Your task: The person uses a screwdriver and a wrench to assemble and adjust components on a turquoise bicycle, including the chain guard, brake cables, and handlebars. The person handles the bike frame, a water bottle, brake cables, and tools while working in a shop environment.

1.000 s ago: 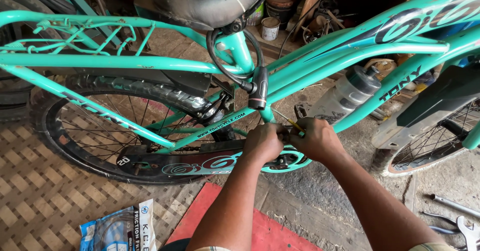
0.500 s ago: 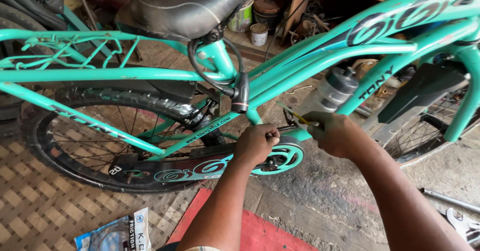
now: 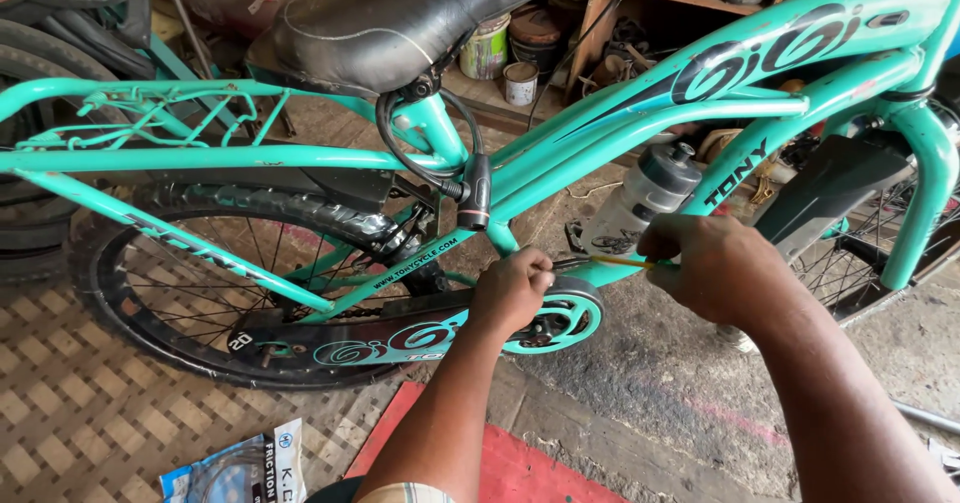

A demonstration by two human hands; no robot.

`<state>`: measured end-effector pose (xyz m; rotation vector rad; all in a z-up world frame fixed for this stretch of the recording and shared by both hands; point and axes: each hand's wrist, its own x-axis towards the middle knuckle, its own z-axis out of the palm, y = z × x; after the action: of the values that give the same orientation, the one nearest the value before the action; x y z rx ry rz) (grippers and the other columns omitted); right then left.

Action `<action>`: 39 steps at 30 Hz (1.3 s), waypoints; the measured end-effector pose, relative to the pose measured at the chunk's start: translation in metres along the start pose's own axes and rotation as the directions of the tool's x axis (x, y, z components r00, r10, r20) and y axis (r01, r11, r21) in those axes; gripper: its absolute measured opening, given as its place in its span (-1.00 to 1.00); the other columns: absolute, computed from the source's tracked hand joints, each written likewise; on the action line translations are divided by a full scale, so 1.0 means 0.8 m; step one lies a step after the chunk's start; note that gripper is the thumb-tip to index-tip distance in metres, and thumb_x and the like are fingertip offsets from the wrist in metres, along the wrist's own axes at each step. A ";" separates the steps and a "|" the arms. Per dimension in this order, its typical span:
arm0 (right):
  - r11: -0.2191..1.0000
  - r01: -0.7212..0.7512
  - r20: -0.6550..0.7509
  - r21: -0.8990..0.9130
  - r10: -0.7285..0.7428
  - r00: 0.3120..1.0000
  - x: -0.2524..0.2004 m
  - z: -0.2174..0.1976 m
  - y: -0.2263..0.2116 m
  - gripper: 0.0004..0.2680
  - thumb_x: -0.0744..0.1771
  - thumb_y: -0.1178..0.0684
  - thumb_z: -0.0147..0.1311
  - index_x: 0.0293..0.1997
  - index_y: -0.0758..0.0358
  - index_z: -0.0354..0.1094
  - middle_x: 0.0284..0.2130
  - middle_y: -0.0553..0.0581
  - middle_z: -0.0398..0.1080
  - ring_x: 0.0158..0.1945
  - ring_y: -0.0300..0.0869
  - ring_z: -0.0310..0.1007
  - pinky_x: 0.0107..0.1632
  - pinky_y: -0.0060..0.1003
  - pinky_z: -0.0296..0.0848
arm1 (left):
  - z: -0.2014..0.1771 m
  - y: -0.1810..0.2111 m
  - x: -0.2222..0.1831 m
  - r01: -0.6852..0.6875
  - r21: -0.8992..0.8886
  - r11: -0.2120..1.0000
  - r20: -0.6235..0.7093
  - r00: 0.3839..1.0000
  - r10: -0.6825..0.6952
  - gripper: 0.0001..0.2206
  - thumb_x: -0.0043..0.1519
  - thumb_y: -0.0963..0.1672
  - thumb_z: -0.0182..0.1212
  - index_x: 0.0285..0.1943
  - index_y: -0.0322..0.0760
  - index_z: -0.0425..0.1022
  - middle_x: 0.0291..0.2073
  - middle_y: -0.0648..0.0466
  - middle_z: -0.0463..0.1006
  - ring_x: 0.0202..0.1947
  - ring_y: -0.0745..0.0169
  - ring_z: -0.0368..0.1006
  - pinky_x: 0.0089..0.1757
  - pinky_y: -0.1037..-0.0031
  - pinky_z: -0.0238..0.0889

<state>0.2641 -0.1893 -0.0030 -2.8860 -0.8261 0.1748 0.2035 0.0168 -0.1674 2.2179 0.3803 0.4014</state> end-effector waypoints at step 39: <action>0.775 0.432 -0.585 0.462 -0.100 0.805 0.026 0.019 -0.030 -0.72 0.34 0.16 0.21 0.13 0.32 0.23 -0.23 0.20 0.54 -0.12 -0.14 0.62 -0.09 -0.25 0.60 | 0.018 -0.022 0.010 -0.119 -0.032 0.992 -0.064 0.991 0.116 -0.88 0.24 -0.21 0.17 -0.20 -0.19 0.63 -0.32 -0.04 0.67 -0.27 -0.05 0.62 -0.23 0.17 0.45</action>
<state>0.2674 -0.1567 -0.0158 -2.0382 -0.8778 -0.3449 0.2144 0.0208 -0.1883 2.2032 0.2740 0.5377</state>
